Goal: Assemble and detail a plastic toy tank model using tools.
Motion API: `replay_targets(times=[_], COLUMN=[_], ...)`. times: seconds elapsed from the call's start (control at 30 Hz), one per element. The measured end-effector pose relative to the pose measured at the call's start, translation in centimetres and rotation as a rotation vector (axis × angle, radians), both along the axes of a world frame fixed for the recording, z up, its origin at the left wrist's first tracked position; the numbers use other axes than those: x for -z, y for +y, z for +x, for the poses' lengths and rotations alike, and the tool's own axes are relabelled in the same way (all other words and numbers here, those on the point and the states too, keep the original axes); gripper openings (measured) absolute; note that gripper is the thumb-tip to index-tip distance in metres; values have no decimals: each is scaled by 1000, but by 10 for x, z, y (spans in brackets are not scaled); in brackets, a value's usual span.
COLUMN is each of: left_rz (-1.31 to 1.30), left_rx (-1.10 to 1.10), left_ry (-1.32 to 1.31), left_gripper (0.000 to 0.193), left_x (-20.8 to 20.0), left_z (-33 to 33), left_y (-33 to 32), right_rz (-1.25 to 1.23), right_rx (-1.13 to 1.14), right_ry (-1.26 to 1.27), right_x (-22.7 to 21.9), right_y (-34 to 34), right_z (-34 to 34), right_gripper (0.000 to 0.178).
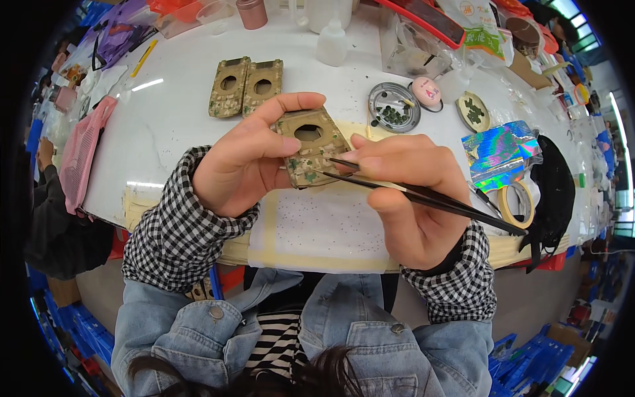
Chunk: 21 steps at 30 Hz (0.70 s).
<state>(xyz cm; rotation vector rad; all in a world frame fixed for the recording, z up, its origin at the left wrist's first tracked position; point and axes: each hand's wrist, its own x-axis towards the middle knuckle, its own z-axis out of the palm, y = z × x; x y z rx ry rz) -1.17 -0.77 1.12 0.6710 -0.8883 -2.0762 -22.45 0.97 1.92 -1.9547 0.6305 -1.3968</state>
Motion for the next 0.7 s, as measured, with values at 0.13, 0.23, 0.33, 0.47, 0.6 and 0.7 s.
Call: replay_targets(times=[0.13,0.23,0.33,0.47,0.6,0.7], left_rz=[27,44,69,96,95,103], left_rx=[-18,-34,-40,-52,-46,-56], left_ry=[16,54,79,97,94,104], left_gripper=[51,49,49,48,48,47], left_x=[1,2,2,1,1,1], left_z=[1,2,3,2,0,1], left_y=[-4,-5,-6,-6,-7,-6], right_rz=[-135,-170,-194,-192,-152,-123], right_rx=[85,93,138,145,159,189], right_ry=[-59,-33,39,33,38,60], right_x=[1,1,3,5,7,7], right_y=[-4,-5,-5,-8,-10,-11], right_z=[-5,-7,-10,-8,-12,-12], right_gripper=[31,29,26,24,20,15])
